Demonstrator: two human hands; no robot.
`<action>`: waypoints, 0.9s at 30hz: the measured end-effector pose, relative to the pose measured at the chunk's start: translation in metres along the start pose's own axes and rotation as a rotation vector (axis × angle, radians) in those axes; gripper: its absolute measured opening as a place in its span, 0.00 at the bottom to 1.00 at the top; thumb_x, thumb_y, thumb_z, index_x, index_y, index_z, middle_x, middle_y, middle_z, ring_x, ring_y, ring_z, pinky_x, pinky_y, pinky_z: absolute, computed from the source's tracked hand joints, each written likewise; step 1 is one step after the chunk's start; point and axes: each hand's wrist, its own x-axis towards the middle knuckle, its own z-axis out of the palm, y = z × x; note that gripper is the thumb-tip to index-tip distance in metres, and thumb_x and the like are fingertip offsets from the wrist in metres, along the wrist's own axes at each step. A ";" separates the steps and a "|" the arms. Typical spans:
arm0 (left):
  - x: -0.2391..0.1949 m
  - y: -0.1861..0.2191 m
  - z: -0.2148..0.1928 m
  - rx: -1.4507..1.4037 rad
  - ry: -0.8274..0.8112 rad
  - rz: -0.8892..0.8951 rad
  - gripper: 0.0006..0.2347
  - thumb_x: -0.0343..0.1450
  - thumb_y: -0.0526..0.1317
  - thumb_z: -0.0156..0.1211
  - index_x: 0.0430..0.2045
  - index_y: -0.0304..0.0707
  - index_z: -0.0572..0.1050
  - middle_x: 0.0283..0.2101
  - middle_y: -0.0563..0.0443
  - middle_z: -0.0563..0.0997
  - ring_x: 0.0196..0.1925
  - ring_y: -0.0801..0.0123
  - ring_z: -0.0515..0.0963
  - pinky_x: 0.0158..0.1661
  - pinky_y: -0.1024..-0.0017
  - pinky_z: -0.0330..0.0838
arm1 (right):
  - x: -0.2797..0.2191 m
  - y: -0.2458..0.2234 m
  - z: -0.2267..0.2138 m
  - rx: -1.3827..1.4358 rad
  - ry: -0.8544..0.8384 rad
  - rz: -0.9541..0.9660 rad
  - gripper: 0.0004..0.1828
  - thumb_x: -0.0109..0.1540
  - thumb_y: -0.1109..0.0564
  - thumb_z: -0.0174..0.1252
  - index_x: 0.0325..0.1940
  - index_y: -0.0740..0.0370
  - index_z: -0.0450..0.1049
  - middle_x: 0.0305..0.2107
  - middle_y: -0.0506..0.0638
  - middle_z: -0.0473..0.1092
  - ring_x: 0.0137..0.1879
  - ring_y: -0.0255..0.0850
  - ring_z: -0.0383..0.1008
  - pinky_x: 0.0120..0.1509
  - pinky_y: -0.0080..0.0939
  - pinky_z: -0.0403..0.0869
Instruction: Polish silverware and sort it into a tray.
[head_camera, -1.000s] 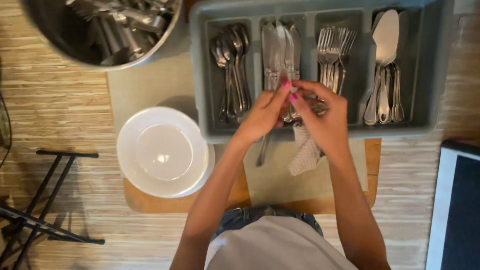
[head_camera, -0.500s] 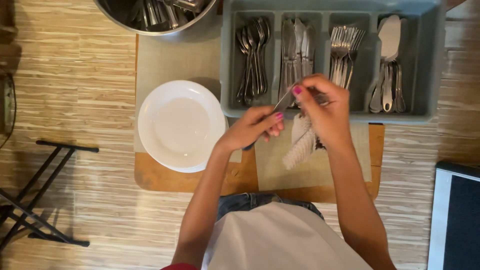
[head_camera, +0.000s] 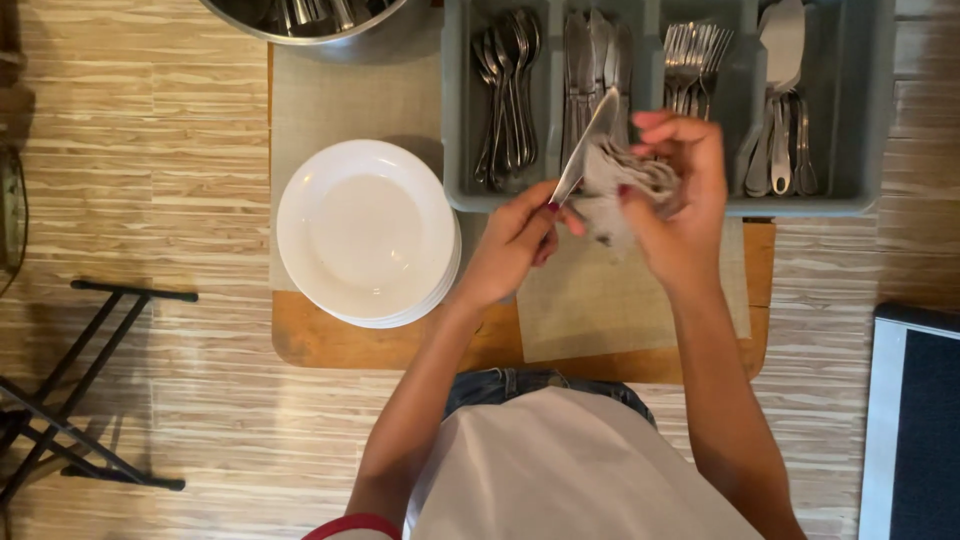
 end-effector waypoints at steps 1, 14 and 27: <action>0.000 0.001 0.002 -0.001 0.002 -0.002 0.17 0.79 0.30 0.40 0.63 0.33 0.67 0.38 0.54 0.78 0.24 0.79 0.64 0.27 0.78 0.63 | -0.003 -0.004 0.008 0.001 -0.002 0.003 0.26 0.59 0.74 0.54 0.59 0.59 0.64 0.54 0.48 0.64 0.56 0.36 0.65 0.64 0.39 0.69; 0.007 0.001 0.007 -0.073 0.072 0.111 0.12 0.80 0.28 0.44 0.57 0.34 0.69 0.33 0.56 0.72 0.27 0.79 0.66 0.29 0.78 0.61 | -0.025 0.037 0.028 -0.501 -0.060 -0.299 0.31 0.64 0.73 0.58 0.67 0.46 0.75 0.73 0.57 0.56 0.81 0.51 0.52 0.84 0.52 0.58; 0.015 0.013 0.007 0.171 0.159 0.161 0.08 0.78 0.27 0.51 0.49 0.28 0.75 0.40 0.54 0.67 0.26 0.79 0.73 0.25 0.78 0.64 | 0.013 0.044 0.007 -0.579 0.208 -0.427 0.24 0.63 0.74 0.62 0.63 0.62 0.77 0.53 0.56 0.70 0.61 0.45 0.72 0.64 0.40 0.79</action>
